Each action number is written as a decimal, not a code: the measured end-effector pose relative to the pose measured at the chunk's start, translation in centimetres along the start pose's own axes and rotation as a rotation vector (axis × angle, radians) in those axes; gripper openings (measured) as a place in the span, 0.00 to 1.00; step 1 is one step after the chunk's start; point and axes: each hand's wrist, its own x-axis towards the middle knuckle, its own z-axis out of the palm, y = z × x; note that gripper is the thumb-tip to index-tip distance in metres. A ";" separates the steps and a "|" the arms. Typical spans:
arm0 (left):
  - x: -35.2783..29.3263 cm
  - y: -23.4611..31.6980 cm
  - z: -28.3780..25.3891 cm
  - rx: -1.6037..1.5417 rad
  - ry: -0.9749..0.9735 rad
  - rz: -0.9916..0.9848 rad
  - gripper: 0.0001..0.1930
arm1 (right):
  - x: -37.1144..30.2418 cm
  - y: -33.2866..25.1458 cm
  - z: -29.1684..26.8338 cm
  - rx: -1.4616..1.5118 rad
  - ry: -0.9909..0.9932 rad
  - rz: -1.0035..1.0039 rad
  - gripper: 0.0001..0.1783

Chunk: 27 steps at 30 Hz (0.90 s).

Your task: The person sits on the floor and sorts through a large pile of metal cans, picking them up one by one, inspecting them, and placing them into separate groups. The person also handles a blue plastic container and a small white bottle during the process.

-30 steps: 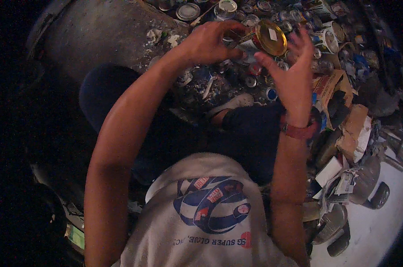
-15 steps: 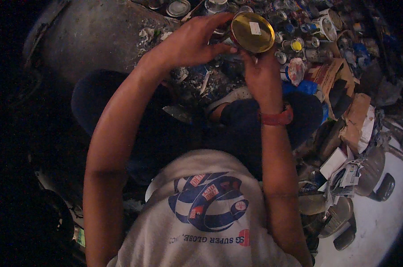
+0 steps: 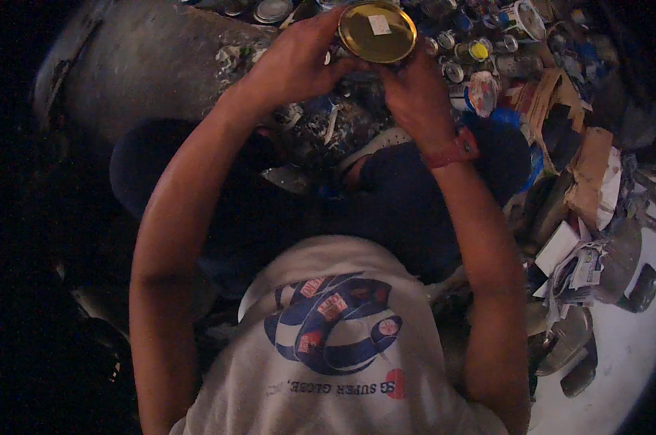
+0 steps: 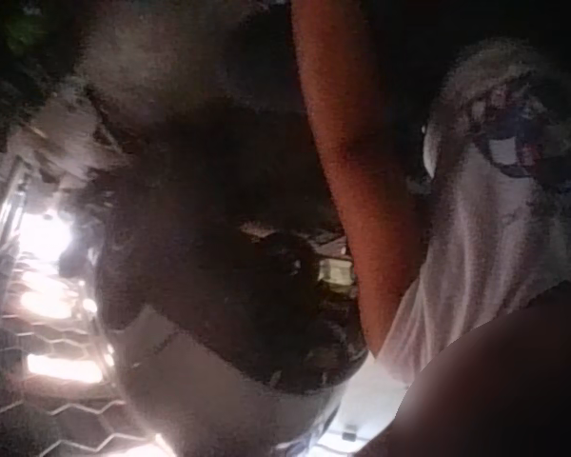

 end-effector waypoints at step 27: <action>0.8 0.1 1.6 0.182 -0.032 -0.193 0.33 | 0.2 4.1 1.7 -0.078 -0.001 -0.166 0.25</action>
